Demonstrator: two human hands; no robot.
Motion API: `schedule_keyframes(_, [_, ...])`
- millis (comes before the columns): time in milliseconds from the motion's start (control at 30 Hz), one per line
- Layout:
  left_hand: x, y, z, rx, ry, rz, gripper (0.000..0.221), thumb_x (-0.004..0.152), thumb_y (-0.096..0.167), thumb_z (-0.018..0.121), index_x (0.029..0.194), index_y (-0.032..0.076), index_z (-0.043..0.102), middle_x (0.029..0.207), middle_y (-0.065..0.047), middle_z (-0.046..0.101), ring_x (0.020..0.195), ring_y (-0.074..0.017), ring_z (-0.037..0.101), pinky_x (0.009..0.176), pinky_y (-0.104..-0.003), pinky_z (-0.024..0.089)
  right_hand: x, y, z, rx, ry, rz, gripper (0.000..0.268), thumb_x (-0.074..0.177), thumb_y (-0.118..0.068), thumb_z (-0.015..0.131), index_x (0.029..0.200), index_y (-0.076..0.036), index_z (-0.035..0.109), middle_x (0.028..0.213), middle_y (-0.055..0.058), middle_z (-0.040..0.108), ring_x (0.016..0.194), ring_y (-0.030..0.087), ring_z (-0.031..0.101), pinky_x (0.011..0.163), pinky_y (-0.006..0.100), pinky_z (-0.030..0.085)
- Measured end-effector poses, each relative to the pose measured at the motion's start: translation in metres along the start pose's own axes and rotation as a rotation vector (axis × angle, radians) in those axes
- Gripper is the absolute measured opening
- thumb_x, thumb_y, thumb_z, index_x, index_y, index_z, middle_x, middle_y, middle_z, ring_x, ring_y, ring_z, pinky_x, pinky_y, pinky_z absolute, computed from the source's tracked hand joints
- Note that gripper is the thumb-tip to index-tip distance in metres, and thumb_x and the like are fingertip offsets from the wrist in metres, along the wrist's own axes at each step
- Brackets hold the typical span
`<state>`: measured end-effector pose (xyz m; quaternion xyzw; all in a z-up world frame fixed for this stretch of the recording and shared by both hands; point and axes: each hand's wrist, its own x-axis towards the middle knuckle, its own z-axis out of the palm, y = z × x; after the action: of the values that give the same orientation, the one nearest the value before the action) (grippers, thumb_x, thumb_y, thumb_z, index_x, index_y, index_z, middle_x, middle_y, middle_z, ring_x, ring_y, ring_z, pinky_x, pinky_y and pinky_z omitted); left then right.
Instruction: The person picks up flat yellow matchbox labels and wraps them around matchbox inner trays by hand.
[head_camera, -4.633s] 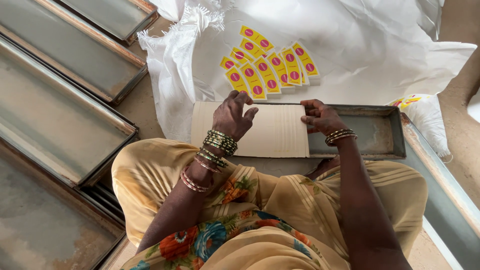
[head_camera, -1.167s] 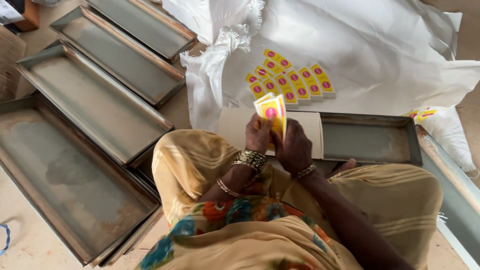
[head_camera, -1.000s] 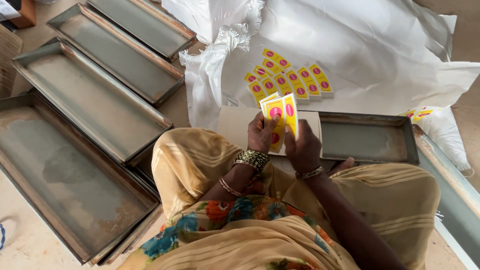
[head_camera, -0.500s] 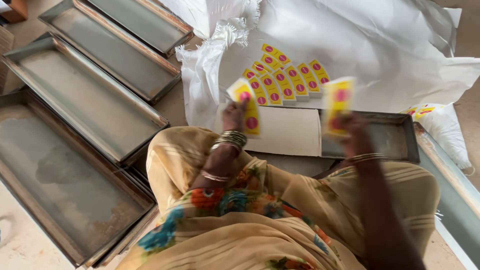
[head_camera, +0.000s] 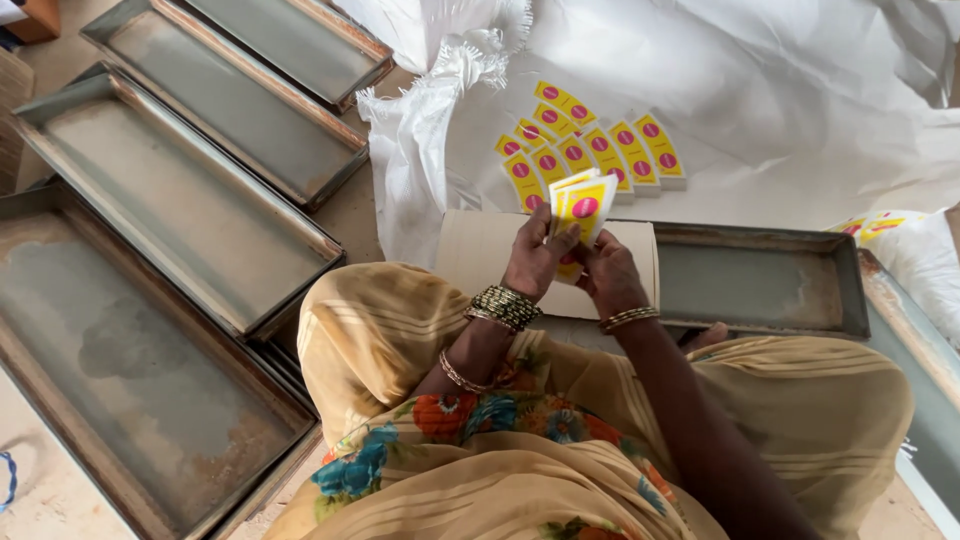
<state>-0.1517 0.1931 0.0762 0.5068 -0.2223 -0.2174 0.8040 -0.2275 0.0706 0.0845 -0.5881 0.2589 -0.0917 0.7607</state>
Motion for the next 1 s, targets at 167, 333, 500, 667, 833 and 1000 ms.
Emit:
schedule_keyframes(167, [-0.007,0.039,0.008,0.809,0.035,0.439,0.047,0.095,0.014,0.068,0.137,0.008,0.049,0.124,-0.011,0.070,0.116,-0.0326,0.063,0.102,-0.046,0.049,0.001,0.007,-0.017,-0.125,-0.195,-0.264,0.023,0.098,-0.007,0.067,0.120,-0.002,0.063,0.115,0.011,0.071,0.105,0.019,0.070,0.091,0.036,0.056])
schedule_keyframes(333, [-0.003,0.023,0.003,0.870,0.045,0.590,0.067,0.096,0.014,0.069,0.153,0.006,0.034,0.132,-0.009,0.067,0.120,-0.0362,0.062,0.110,-0.055,0.044,-0.006,0.011,-0.006,-0.778,0.008,-0.533,0.030,0.097,-0.011,0.066,0.124,-0.001,0.059,0.103,0.021,0.074,0.097,0.036,0.072,0.078,0.045,0.055])
schedule_keyframes(500, [0.001,0.028,-0.003,1.044,0.104,0.549,0.049,0.086,0.019,0.074,0.128,0.007,0.052,0.123,-0.013,0.061,0.116,-0.0369,0.059,0.100,-0.054,0.046,-0.006,0.015,-0.008,-0.878,0.093,-0.455,0.034,0.094,-0.013,0.066,0.124,-0.002,0.054,0.097,0.026,0.070,0.091,0.047,0.067,0.073,0.053,0.052])
schedule_keyframes(667, [-0.010,0.070,-0.010,1.276,0.048,0.197,0.021,0.084,0.018,0.073,0.101,0.009,0.063,0.106,-0.009,0.065,0.107,-0.0316,0.061,0.091,-0.049,0.047,-0.015,-0.019,-0.018,-1.022,0.149,-0.789,0.021,0.097,-0.014,0.067,0.114,-0.006,0.059,0.102,0.020,0.067,0.099,0.041,0.064,0.082,0.050,0.049])
schedule_keyframes(833, [-0.014,0.028,-0.006,1.576,-0.067,0.051,0.036,0.073,0.012,0.070,0.106,0.005,0.057,0.108,-0.014,0.060,0.108,-0.0333,0.056,0.089,-0.051,0.045,-0.016,-0.008,-0.014,-1.303,0.147,-0.903,0.019,0.097,-0.014,0.063,0.115,-0.008,0.061,0.108,0.015,0.062,0.106,0.036,0.056,0.090,0.050,0.042])
schedule_keyframes(1000, [-0.016,0.012,-0.002,1.609,-0.006,-0.012,0.037,0.078,0.010,0.066,0.113,0.005,0.053,0.115,-0.015,0.059,0.113,-0.0337,0.056,0.093,-0.051,0.046,-0.018,-0.004,-0.012,-1.304,0.134,-0.882,0.025,0.094,-0.012,0.062,0.119,-0.007,0.061,0.111,0.014,0.062,0.108,0.034,0.057,0.092,0.049,0.042])
